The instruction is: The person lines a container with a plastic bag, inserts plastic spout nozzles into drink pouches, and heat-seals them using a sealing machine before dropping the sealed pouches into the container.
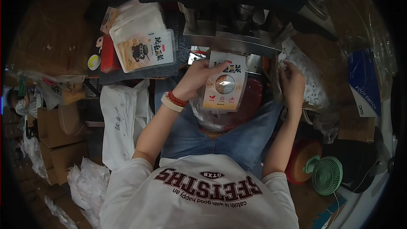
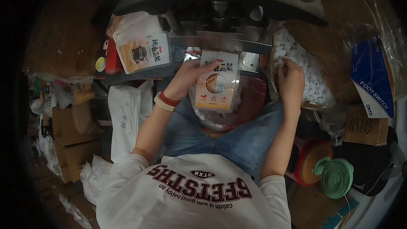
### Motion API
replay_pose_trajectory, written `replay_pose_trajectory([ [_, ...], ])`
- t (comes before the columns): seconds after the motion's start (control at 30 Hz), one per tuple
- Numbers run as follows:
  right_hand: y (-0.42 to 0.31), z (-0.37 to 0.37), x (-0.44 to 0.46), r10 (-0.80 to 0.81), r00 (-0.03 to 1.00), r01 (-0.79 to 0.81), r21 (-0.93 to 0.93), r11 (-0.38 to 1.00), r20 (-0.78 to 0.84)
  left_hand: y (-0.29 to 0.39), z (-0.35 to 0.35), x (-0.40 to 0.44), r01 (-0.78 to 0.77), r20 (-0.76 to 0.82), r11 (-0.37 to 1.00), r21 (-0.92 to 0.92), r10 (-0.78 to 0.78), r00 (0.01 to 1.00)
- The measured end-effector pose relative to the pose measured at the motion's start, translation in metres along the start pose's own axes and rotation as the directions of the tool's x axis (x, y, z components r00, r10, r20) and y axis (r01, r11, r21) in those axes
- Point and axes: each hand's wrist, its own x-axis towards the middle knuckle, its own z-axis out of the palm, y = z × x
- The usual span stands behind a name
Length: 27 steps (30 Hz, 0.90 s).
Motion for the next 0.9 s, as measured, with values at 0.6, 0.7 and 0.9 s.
replay_pose_trajectory([
  [0.6,-0.114,-0.034,-0.06,-0.539,0.833,0.501,0.583,0.64,-0.123,0.0,-0.046,-0.086,-0.508,0.137,0.24,0.827,0.79,0.598],
  [0.7,-0.12,-0.015,-0.062,-0.736,0.666,0.677,0.509,0.532,-0.117,0.015,-0.023,-0.097,-0.561,0.3,0.105,0.821,0.757,0.581],
  [0.9,-0.112,-0.035,-0.057,-0.657,0.753,0.45,0.705,0.549,0.031,0.009,-0.013,-0.088,-0.572,0.32,0.603,0.557,0.479,0.817],
])
